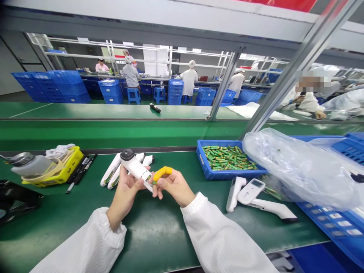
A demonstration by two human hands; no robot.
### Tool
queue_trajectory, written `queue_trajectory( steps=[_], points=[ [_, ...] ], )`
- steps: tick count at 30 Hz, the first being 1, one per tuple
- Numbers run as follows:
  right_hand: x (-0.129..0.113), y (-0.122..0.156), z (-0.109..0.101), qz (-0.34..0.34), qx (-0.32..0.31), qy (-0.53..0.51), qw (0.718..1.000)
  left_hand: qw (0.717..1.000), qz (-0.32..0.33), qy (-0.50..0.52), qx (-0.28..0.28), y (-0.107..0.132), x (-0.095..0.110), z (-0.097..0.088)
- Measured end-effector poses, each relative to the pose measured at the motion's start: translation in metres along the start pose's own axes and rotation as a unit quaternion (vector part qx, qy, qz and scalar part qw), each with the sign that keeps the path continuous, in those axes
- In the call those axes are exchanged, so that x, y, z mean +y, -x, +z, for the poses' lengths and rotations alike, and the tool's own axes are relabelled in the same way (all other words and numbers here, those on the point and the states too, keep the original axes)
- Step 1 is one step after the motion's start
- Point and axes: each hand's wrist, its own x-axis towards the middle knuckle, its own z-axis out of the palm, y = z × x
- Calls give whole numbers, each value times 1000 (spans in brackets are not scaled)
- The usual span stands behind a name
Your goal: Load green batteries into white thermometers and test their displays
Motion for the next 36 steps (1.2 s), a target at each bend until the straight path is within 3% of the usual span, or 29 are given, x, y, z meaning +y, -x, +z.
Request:
queue_trajectory(
  steps=[8, 10, 14, 16, 28, 33, 36],
  points=[
    [0, -1, -5, -87, 46, 206, 974, 1000, 6, 8, 13, -1, 1, -4],
    [2, -2, -6, -62, 25, 206, 976, 1000, 6, 9, 13, -2, 2, -5],
    [12, -3, -7, 72, -7, 131, 989, 1000, 4, -2, 8, -3, 0, -7],
    [17, -3, -7, 106, 2, 120, 987, 1000, 3, -12, 3, -3, -1, -8],
    [32, 0, 1, 98, 68, 157, 980, 996, -35, -75, -25, -6, -11, -9],
    [36, 2, -2, 44, 21, 326, 944, 987, -78, -136, -25, -4, -16, -9],
    [32, 4, -4, 1, 49, 430, 901, 978, -84, -189, -29, -1, -18, -10]
  ],
)
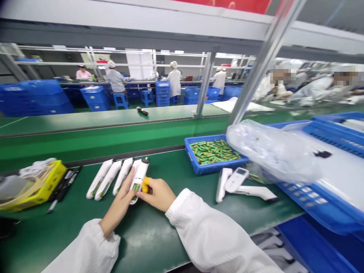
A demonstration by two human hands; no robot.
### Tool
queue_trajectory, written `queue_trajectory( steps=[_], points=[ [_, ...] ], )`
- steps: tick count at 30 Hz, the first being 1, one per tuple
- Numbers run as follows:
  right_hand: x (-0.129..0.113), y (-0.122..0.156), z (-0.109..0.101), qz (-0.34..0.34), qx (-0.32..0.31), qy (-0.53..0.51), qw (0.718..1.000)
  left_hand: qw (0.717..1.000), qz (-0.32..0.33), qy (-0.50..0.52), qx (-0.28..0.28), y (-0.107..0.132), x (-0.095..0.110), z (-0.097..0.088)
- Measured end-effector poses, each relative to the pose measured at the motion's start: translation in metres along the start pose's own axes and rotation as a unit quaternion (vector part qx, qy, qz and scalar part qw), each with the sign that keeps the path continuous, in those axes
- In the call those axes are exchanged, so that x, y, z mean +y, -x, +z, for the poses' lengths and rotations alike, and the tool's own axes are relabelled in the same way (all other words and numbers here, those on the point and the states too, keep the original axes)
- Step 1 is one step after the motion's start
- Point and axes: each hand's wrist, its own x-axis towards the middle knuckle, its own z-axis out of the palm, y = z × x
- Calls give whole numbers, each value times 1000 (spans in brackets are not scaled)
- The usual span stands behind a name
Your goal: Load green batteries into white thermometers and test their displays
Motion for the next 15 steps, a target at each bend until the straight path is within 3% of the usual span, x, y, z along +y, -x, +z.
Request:
queue_trajectory(
  steps=[4, 5, 9, 12, 15],
  points=[
    [-2, -5, -12, 4, 70, 158, 985, 998, 3, -62, -33, -1, -11, -6],
    [-2, -8, -16, 12, 84, 187, 979, 990, 30, -130, -37, -4, -17, -9],
    [6, -14, -41, 45, 136, 269, 952, 933, 143, -326, -44, -18, -38, -13],
    [10, 4, -70, 72, 193, 300, 931, 899, 202, -388, -16, -24, -42, -11],
    [11, 43, -102, 112, 277, 313, 901, 874, 243, -420, 12, -22, -35, -6]
  ],
)
